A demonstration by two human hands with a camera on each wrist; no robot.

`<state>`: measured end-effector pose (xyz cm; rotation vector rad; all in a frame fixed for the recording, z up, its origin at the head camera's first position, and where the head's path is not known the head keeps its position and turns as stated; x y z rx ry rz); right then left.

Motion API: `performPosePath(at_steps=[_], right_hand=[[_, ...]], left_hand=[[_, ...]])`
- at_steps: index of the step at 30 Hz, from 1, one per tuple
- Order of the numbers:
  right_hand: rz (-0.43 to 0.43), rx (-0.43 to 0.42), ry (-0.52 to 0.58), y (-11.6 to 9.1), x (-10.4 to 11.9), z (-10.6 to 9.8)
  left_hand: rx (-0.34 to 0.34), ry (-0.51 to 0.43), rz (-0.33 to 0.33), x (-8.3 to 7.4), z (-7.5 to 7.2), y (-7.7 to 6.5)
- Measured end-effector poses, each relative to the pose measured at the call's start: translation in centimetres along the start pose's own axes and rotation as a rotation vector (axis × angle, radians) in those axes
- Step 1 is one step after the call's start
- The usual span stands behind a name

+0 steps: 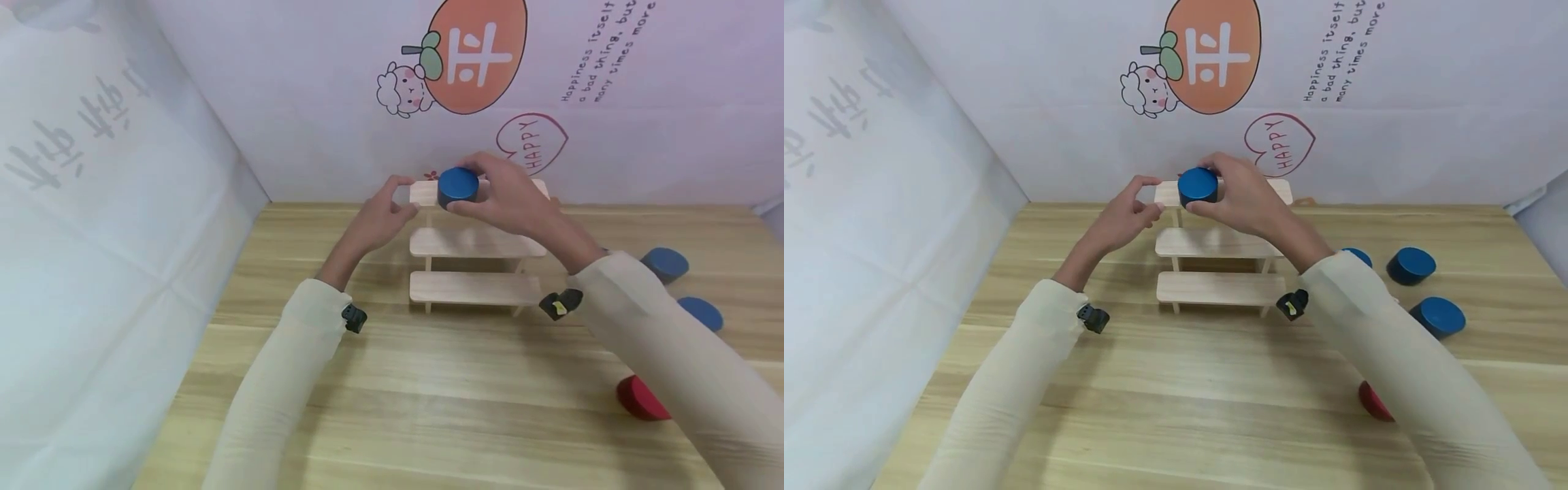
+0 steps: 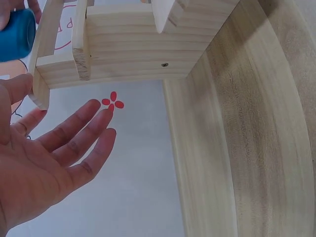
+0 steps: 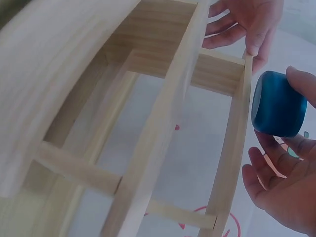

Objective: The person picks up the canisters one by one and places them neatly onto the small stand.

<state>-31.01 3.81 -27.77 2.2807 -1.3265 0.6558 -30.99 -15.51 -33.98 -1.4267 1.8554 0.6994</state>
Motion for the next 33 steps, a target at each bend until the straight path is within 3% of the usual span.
performPosePath(at_steps=[16,33], right_hand=[[0.035,0.001,0.029,2.4,0.7,1.1],[0.086,0.032,0.077,3.1,-0.1,2.0]], left_hand=[[0.017,-0.003,0.021,-0.1,-0.1,0.1],[0.014,-0.017,0.031,-0.1,-0.2,-0.3]])
Point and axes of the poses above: each hand's wrist, its own y-axis towards the middle knuckle, its own z-axis out of the palm, x = y × z, the point moved 6 cm from there along y, towards the middle knuckle, and after that the axes turned 2 degrees about z, right-handed, at the moved point
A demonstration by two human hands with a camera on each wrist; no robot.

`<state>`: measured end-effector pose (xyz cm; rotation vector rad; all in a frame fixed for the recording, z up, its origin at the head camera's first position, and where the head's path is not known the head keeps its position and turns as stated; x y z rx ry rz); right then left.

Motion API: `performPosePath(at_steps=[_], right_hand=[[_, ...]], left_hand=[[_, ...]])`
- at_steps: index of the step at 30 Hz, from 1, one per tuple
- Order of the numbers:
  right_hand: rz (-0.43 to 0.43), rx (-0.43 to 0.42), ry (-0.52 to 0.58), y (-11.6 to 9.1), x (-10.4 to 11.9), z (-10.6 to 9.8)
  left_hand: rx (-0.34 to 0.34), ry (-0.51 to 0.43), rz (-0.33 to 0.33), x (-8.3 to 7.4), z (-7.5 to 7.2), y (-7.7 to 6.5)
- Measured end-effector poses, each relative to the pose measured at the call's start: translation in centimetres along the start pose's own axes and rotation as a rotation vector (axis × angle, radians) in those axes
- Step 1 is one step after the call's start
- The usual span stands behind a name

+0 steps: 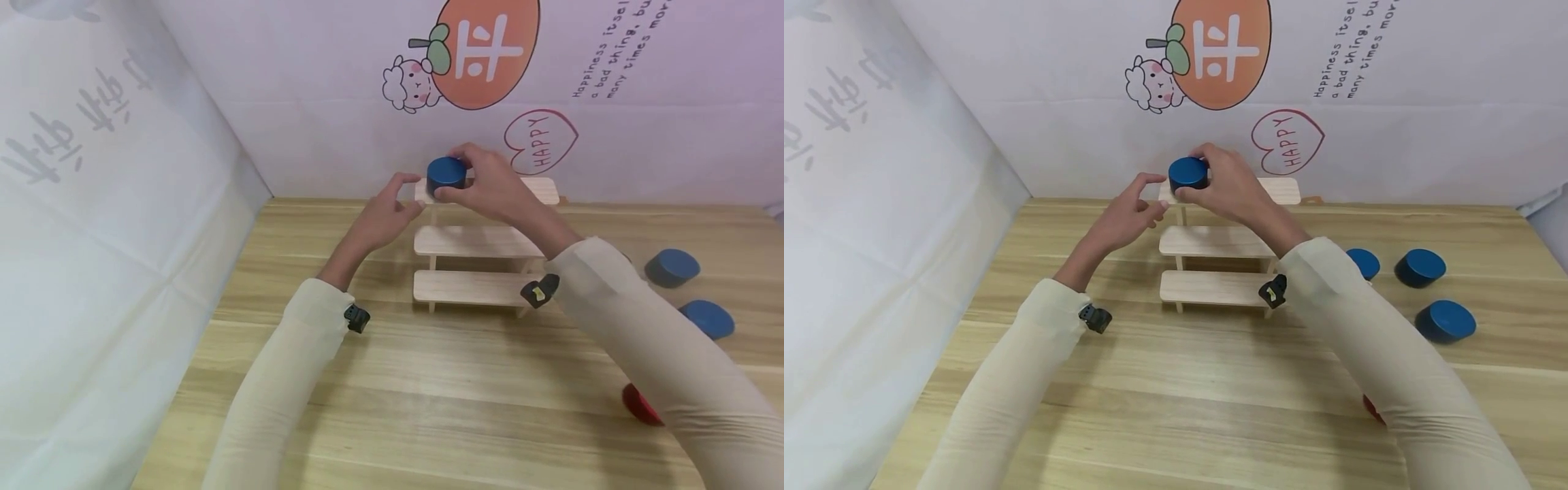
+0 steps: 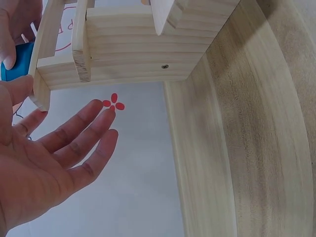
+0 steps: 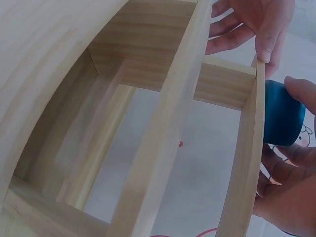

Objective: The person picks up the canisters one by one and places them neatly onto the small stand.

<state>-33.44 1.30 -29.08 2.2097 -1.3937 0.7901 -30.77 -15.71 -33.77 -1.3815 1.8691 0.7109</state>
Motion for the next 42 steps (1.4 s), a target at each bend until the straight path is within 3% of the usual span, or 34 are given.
performPosePath(at_steps=[7,14,23,33,42], right_hand=[[-0.035,0.003,-0.01,-0.2,0.1,0.2],[-0.06,-0.034,-0.01,-1.0,-0.6,-0.8],[-0.09,-0.111,-0.057,-2.7,-1.0,-2.8],[-0.152,-0.201,0.004,-5.4,-1.8,-4.7],[-0.125,-0.223,0.024,-7.4,-3.2,-5.8]], left_hand=[[-0.01,0.017,-0.019,0.1,-0.1,-0.2],[-0.003,0.005,-0.006,-0.1,0.2,0.1],[-0.011,0.041,-0.035,-0.4,0.2,0.1],[-0.025,0.037,-0.039,-0.8,0.5,-0.2],[-0.043,0.002,-0.046,-0.8,0.6,-0.4]])
Point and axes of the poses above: each hand's wrist, its own y-axis towards the middle knuckle, its own z-axis out of the palm, x = y × z, the point moved 6 cm from there along y, towards the middle knuckle, and after that the axes turned 2 degrees about z, right-handed, at the moved point
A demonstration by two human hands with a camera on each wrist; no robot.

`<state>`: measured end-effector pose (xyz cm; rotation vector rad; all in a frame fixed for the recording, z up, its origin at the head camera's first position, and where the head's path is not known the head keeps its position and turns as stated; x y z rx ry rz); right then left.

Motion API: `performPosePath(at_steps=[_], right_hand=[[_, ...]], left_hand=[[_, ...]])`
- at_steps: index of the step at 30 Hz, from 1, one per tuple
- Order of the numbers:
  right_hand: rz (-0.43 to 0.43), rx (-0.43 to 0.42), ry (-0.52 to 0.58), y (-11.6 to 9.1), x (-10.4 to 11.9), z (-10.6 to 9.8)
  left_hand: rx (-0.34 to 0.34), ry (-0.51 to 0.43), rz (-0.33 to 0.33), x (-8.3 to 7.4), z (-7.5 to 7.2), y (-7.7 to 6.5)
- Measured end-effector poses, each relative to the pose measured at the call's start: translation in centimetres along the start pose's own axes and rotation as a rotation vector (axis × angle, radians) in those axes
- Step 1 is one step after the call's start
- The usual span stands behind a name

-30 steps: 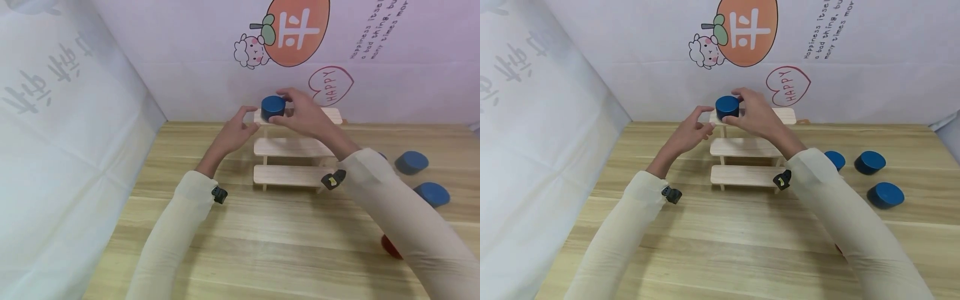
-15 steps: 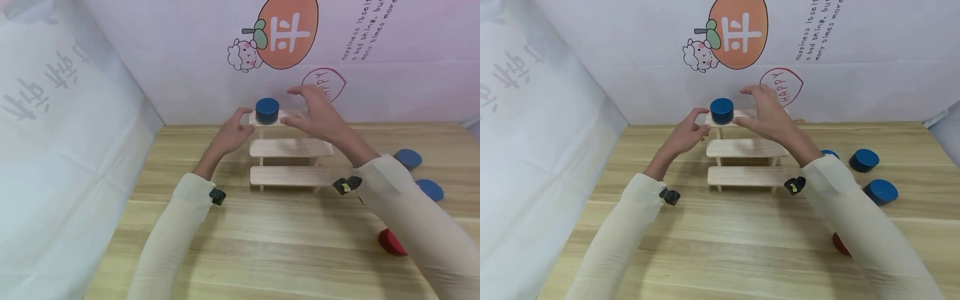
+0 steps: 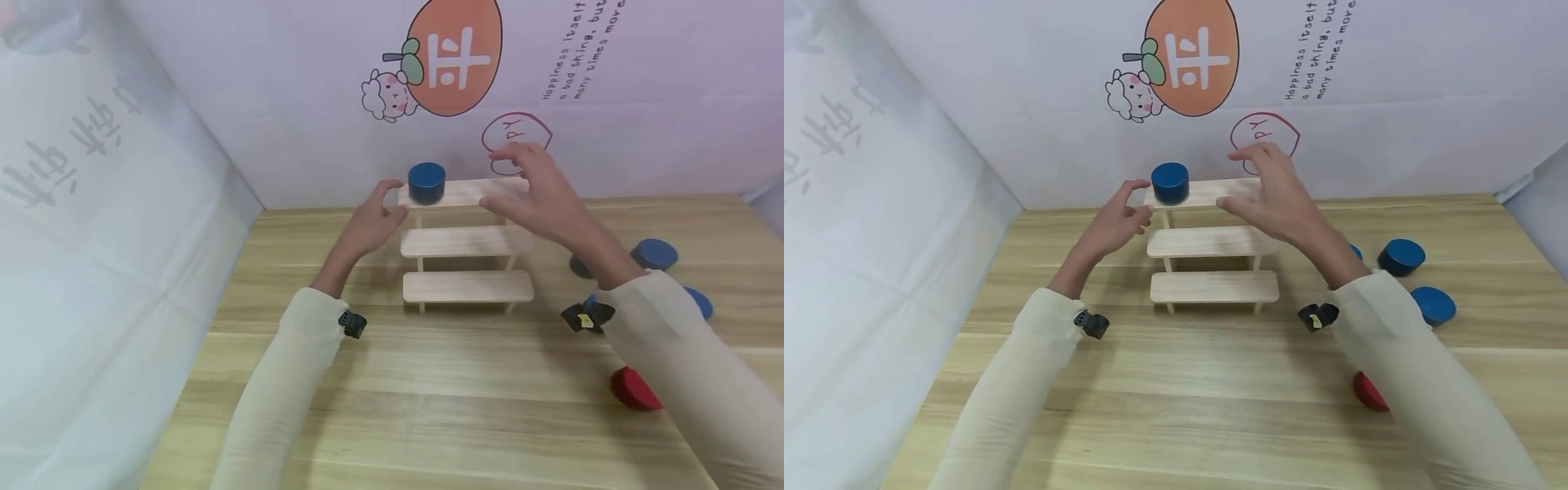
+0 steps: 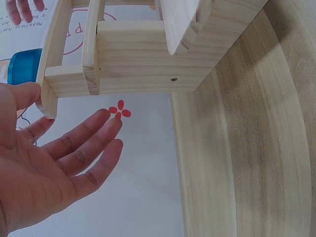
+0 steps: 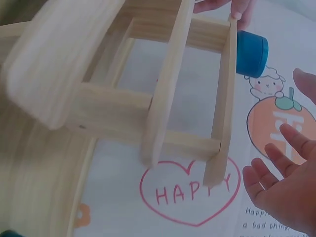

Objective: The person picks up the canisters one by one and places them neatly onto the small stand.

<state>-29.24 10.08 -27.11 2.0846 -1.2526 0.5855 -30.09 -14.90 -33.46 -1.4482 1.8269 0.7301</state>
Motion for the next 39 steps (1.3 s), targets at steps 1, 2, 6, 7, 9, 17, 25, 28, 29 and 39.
performPosePath(at_steps=[1,2,6,7,9,17,25,28,29,39], right_hand=[[0.004,-0.002,0.0,-0.2,-0.2,-0.2],[0.011,-0.002,0.003,-0.5,-0.3,-0.3],[0.045,0.002,0.016,-1.3,-1.0,-0.7],[0.046,0.002,0.019,-1.6,-1.1,-0.8],[0.05,0.002,0.03,-2.1,-1.4,-1.0],[0.08,0.03,0.031,-4.6,-2.6,-2.1],[0.096,0.025,0.03,-6.5,-3.7,-2.7],[0.089,0.02,0.037,-7.0,-4.0,-2.7],[0.083,0.019,0.036,-7.2,-4.0,-2.7],[0.084,0.024,0.013,-9.0,-5.6,-3.5]], left_hand=[[0.003,-0.008,0.002,0.0,0.0,0.0],[0.005,-0.015,0.003,0.0,0.0,0.0],[0.003,-0.031,-0.003,-0.2,0.0,-0.3],[0.004,-0.031,-0.007,-0.2,0.0,-0.3],[0.006,-0.024,-0.019,-0.3,0.1,-0.4],[0.005,-0.028,-0.022,-0.3,0.5,-0.4],[0.006,-0.086,-0.048,-0.2,0.4,-0.5],[0.006,-0.111,-0.06,-0.1,0.2,-0.5],[0.006,-0.12,-0.06,-0.1,0.2,-0.5],[0.014,-0.144,-0.064,-0.4,0.4,-0.4]])
Point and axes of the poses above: each hand's wrist, its own y-axis towards the middle knuckle, its own z-axis out of the palm, x = y × z, the point moved 6 cm from there along y, towards the middle knuckle, and after that the axes turned 2 degrees about z, right-handed, at the moved point
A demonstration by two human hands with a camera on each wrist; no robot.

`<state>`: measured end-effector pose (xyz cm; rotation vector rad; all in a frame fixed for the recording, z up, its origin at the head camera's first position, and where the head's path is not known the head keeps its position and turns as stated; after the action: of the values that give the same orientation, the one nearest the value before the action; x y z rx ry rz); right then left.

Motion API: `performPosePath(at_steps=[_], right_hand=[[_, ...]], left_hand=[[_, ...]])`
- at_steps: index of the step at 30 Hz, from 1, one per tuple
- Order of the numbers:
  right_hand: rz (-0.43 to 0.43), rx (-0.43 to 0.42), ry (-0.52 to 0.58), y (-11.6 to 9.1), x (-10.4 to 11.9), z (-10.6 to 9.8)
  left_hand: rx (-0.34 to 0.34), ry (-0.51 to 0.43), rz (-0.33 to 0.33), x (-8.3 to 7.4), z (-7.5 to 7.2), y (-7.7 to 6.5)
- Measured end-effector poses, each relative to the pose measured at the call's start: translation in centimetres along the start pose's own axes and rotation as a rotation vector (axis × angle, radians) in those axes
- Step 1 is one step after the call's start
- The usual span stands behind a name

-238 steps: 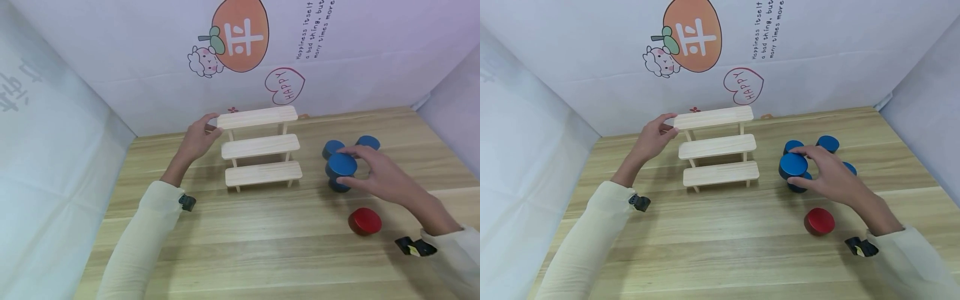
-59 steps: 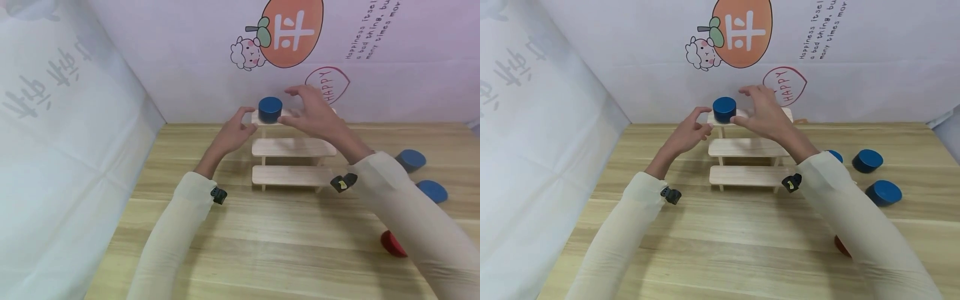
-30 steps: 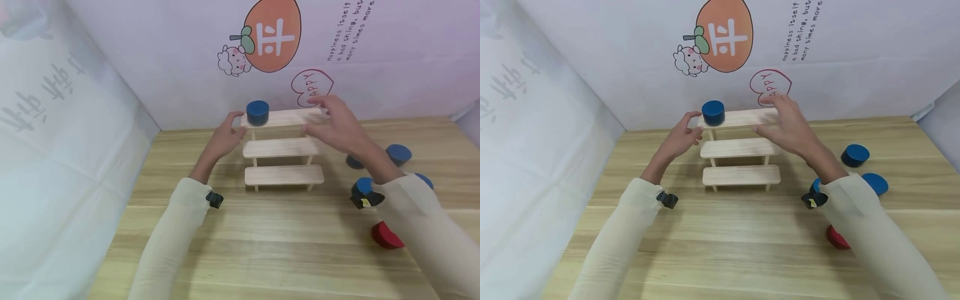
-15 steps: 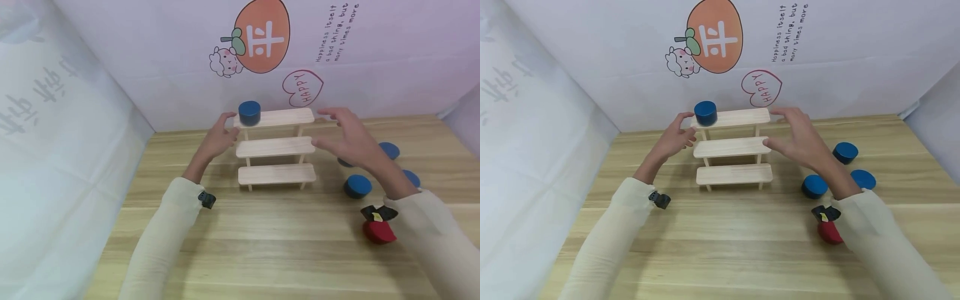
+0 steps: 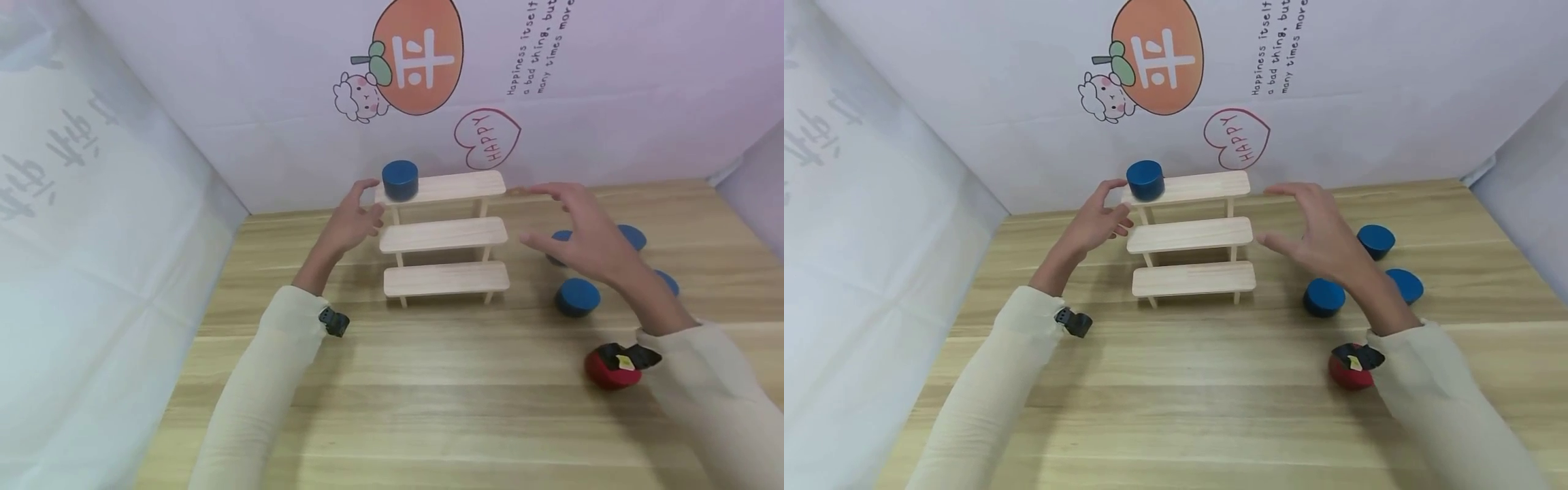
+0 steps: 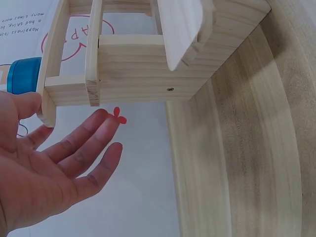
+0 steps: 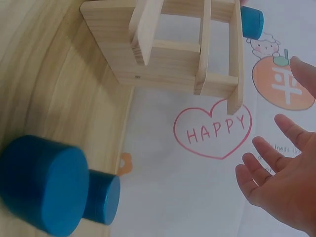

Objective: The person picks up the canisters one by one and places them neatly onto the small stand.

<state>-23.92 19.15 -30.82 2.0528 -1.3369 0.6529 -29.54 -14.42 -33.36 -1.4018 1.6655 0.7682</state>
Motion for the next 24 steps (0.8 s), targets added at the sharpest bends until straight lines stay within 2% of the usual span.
performPosePath(at_steps=[5,11,17,24], right_hand=[[0.056,0.007,0.011,-1.1,-0.9,-0.6],[0.066,0.019,0.027,-1.8,-1.4,-1.0],[0.104,0.016,0.012,-2.6,-2.4,-1.7],[0.109,0.015,0.032,-4.1,-3.6,-2.0]], left_hand=[[-0.007,0.001,0.009,-0.2,-0.4,0.0],[-0.014,-0.001,0.0,-0.3,-0.7,-0.2],[-0.011,-0.018,0.018,-0.6,-0.5,0.0],[0.008,-0.03,-0.024,-0.2,0.1,0.0]])
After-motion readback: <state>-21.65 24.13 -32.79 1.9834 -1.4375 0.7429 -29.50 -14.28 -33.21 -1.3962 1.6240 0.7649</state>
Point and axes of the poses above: each hand's wrist, its own y-axis towards the middle knuckle, its own z-axis out of the palm, x = y × z, the point moved 6 cm from there along y, towards the middle knuckle, and after that the axes turned 2 degrees about z, right-handed, at the moved point
